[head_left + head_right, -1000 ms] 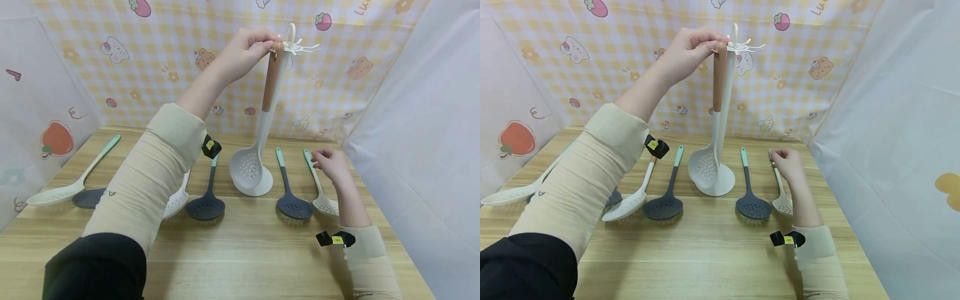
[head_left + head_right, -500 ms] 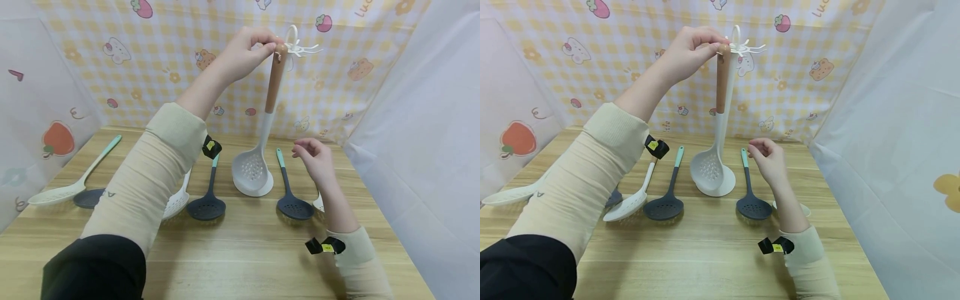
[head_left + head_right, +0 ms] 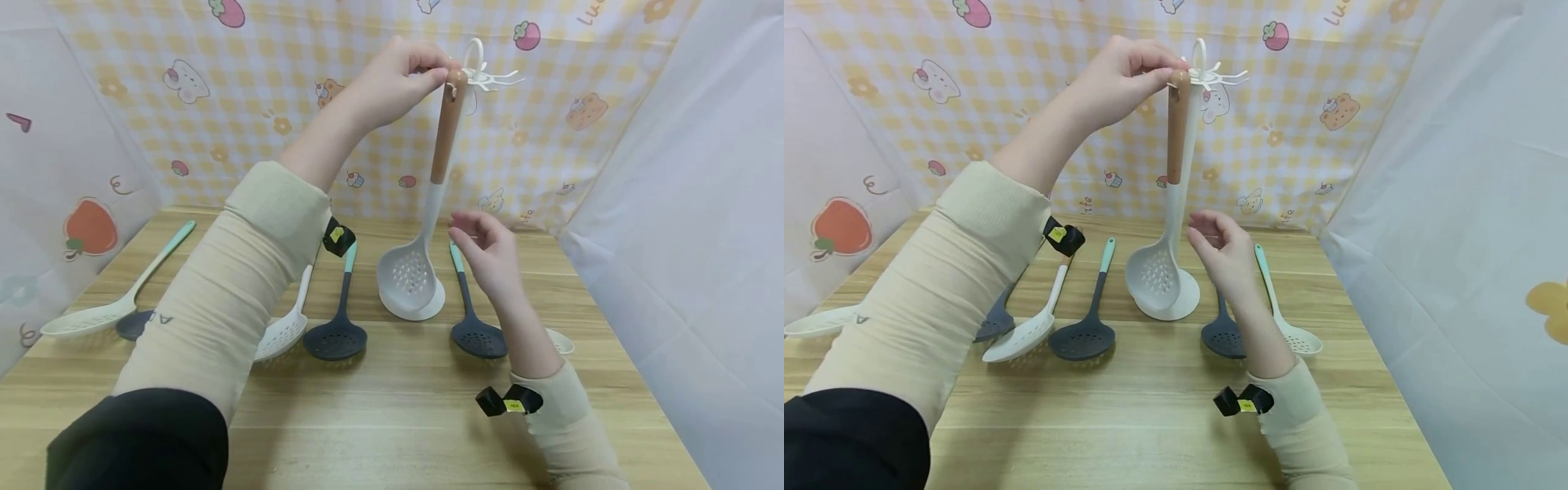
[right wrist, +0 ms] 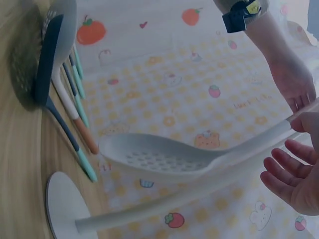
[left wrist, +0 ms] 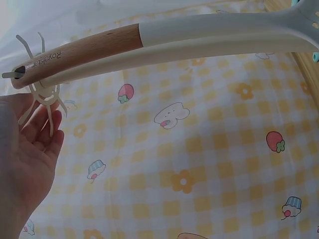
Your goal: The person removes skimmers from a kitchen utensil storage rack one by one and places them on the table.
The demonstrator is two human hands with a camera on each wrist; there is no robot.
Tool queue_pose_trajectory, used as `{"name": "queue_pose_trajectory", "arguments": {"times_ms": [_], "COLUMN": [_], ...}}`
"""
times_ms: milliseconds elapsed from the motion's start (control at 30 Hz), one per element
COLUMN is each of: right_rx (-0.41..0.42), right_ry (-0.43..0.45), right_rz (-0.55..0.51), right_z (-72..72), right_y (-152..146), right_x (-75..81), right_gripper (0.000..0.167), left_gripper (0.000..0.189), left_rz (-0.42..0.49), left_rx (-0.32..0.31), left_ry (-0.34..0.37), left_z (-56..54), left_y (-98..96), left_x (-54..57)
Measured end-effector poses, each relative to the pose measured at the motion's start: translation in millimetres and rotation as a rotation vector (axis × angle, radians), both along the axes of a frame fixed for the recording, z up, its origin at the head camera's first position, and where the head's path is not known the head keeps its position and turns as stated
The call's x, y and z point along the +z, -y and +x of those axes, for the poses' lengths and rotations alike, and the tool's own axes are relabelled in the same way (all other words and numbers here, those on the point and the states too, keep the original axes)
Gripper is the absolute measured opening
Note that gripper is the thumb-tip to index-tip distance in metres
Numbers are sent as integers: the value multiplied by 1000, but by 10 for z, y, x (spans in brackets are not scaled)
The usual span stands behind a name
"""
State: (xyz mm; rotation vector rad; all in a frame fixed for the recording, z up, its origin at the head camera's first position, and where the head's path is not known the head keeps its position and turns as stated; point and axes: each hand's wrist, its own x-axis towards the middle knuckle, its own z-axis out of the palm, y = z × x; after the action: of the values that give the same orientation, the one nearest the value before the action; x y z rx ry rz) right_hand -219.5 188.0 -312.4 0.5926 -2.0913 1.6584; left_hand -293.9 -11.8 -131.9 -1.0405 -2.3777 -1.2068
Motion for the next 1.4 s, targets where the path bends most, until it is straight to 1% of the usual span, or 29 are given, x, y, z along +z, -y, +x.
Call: {"name": "queue_pose_trajectory", "arguments": {"times_ms": [133,333,400,567,733,1067,1167,1233,1300,1400], "right_rx": [9,4,10,16,21,35,41,46,48,40], "right_ry": [0,2,9,35,67,49,48,44,40,34], "right_rz": [5,-11,-20,-28,-28,-88,-106,-117,-120,-105], "right_z": [-24,-83,-119,-186,-222,-284,-298,-301,-293,-209], "right_y": [78,187,210,270,333,394,392,388,382,389], "right_x": [24,26,-4,-81,-136,-219,-235,-239,-229,-157], "right_gripper": [31,39,40,41,44,36,34,33,31,30], "left_gripper": [25,22,22,22,22,21,21,21,21,22], "left_rz": [-16,-54,-62,-49,-35,4,4,-9,-23,-53], "left_rx": [17,3,-7,-27,-29,-46,-46,-39,-31,-5], "left_ry": [27,14,18,59,64,71,82,74,59,25], "left_z": [9,13,17,25,10,-5,-2,2,9,23], "left_y": [5,19,23,30,27,11,12,13,16,17], "left_x": [38,93,107,118,106,85,85,89,93,97]}}
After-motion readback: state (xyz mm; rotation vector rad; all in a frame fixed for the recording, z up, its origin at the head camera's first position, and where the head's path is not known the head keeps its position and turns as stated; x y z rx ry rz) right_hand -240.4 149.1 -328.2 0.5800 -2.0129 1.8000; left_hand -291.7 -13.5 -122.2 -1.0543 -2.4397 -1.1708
